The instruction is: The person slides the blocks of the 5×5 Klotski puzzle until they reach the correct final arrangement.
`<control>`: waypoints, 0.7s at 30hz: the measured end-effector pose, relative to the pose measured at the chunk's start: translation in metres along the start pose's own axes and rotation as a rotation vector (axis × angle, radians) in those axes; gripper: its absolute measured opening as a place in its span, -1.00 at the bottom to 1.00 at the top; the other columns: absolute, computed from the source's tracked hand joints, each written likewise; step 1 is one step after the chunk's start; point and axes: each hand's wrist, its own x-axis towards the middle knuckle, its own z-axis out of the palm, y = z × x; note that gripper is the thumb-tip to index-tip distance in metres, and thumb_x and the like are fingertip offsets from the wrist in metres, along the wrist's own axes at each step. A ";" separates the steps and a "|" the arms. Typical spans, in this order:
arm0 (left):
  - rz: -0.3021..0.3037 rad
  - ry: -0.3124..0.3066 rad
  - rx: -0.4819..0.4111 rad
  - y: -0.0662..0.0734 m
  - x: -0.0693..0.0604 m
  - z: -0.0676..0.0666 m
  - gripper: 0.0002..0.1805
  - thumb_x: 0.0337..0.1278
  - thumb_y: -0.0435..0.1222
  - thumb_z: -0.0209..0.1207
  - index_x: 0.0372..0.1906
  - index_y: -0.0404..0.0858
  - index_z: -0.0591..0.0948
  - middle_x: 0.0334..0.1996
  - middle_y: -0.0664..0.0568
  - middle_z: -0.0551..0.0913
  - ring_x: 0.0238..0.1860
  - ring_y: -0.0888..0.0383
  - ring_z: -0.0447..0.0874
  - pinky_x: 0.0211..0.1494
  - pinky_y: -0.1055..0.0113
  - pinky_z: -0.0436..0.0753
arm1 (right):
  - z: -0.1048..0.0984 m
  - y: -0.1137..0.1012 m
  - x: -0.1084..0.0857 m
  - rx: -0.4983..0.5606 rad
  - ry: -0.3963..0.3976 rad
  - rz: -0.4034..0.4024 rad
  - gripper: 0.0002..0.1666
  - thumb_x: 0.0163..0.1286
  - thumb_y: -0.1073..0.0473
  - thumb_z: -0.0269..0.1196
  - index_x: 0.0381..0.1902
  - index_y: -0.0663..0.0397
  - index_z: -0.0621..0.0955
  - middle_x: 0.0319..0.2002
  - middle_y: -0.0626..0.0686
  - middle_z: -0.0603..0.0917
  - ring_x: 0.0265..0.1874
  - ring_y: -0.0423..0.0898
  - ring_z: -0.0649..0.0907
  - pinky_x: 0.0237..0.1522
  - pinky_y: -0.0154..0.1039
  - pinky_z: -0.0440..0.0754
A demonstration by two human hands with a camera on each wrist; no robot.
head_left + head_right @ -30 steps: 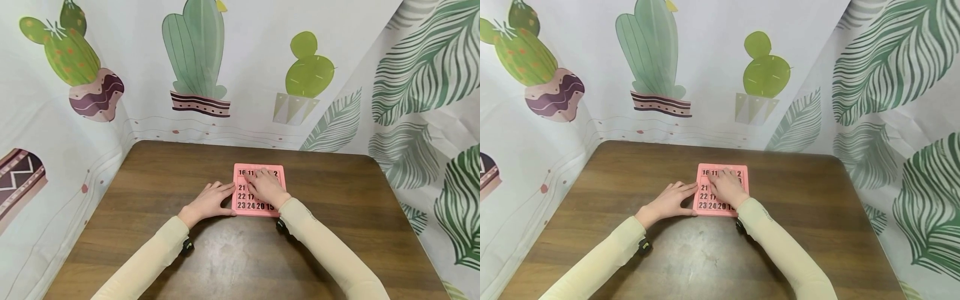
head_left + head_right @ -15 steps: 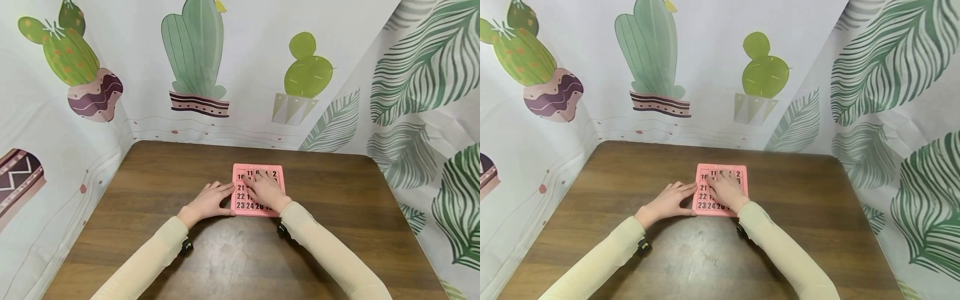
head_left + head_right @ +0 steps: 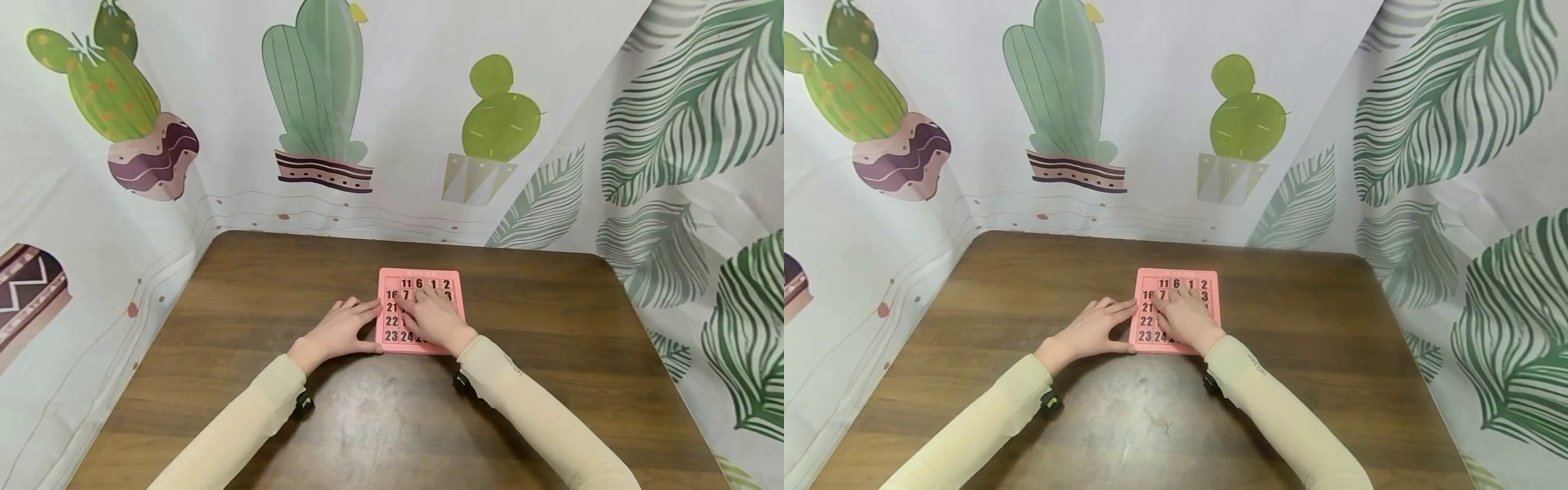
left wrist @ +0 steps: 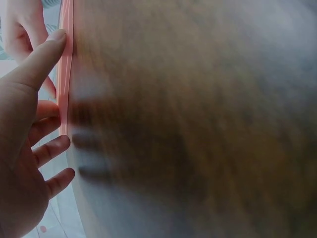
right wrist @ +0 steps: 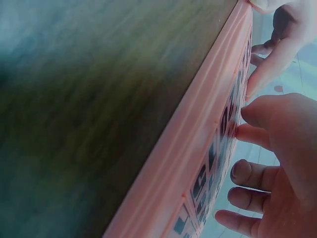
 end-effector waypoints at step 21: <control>0.004 0.009 -0.009 -0.003 0.000 0.002 0.04 0.09 0.34 0.34 0.55 -0.17 0.41 0.55 0.00 0.37 0.30 0.00 0.41 0.26 -0.06 0.41 | 0.001 0.013 0.013 -0.063 -0.006 0.131 -0.46 0.62 -0.04 0.10 0.46 -0.06 0.56 0.18 0.24 0.68 0.08 0.16 0.57 0.18 0.16 0.49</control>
